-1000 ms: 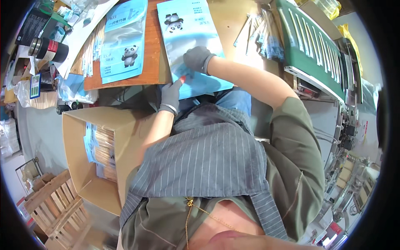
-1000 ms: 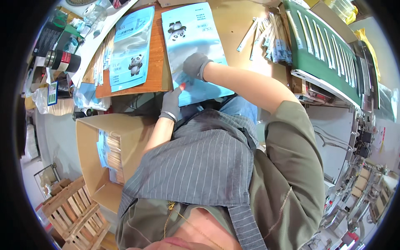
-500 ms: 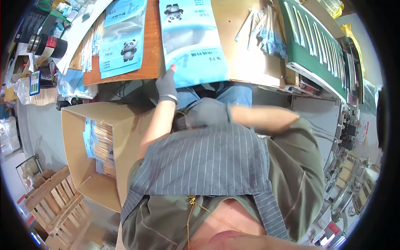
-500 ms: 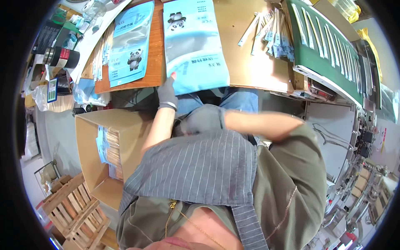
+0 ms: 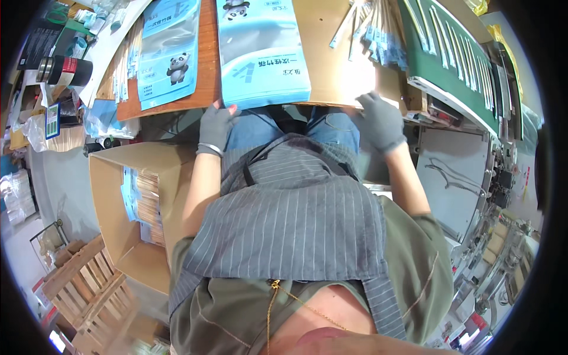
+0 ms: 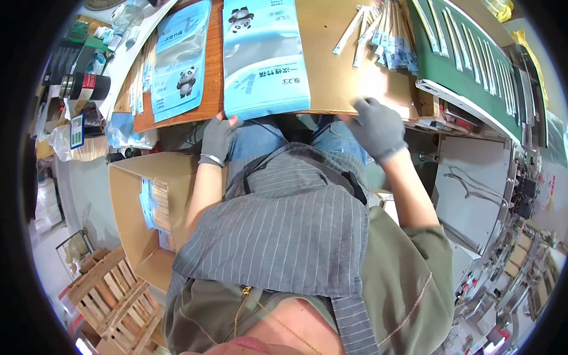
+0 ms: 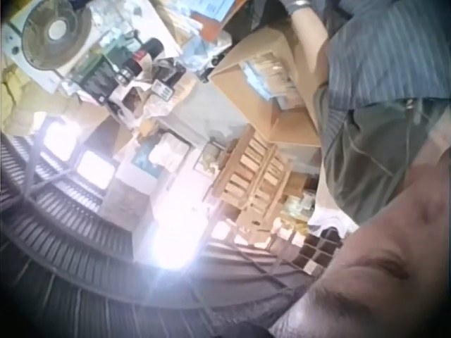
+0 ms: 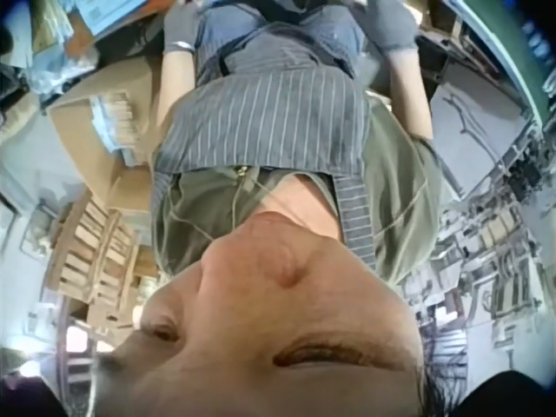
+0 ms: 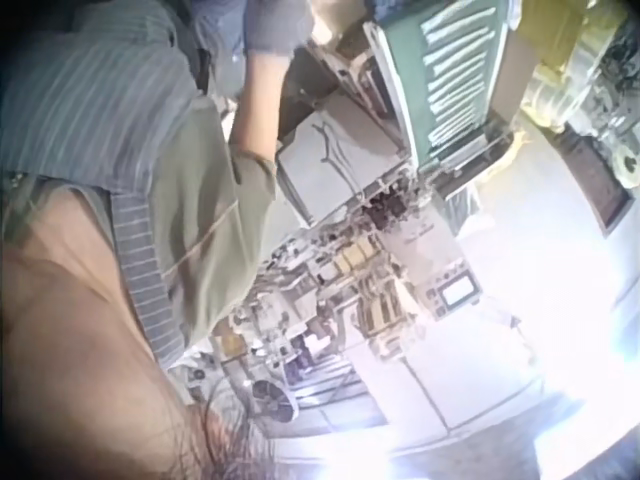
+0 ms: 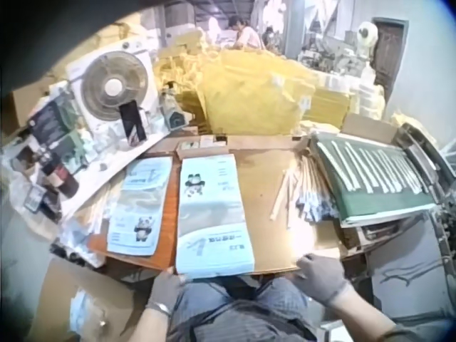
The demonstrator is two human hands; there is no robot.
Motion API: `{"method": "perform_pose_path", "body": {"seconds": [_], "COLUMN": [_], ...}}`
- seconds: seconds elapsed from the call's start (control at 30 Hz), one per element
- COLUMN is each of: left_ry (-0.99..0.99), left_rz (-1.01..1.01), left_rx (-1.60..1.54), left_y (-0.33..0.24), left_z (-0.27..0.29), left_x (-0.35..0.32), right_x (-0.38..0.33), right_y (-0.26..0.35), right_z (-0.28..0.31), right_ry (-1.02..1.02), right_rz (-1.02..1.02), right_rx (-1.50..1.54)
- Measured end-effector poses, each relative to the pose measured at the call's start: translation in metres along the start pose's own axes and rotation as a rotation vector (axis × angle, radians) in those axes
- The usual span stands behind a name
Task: Packing bundles of wooden sticks into plastic bags and placing them in boxes.
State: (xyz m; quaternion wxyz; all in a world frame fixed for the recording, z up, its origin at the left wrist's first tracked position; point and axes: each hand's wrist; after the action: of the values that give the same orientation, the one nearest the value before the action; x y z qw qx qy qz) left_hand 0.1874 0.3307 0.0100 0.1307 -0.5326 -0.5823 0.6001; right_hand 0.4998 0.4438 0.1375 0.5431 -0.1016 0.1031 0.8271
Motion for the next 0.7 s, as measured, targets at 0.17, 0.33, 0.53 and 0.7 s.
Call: {"method": "perform_pose_path", "body": {"seconds": [0.17,0.33,0.53,0.7], "left_ry": [0.017,-0.059,0.009,-0.077], "left_rz": [0.081,0.153,-0.126,-0.130], "left_rx": [-0.286,-0.541,-0.375,-0.193], "left_y": [0.008,-0.046,-0.080,-0.052], "left_z": [0.005,-0.023,-0.014,0.004], "left_x": [0.004,-0.020,-0.014,0.002], "right_x": [0.074,0.111,0.161,0.170], "right_y": [0.081,0.104,0.087,0.087], "right_z": [-0.042,-0.068,-0.025,-0.007], "right_ry": [-0.623,-0.293,0.318,0.360], "right_rz": [0.703,0.714,0.576,0.401], "right_rx": [-0.020,0.057,0.722,0.688]}}
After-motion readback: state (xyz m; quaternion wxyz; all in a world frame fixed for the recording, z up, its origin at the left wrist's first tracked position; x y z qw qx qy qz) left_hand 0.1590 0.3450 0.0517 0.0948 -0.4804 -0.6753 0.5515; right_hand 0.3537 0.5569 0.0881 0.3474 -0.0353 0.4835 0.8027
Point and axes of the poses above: each hand's wrist, its own x-axis towards the middle knuckle, its own z-axis out of the back of the hand, y = z × x, and after that the axes turned 9 degrees about -x, right-handed
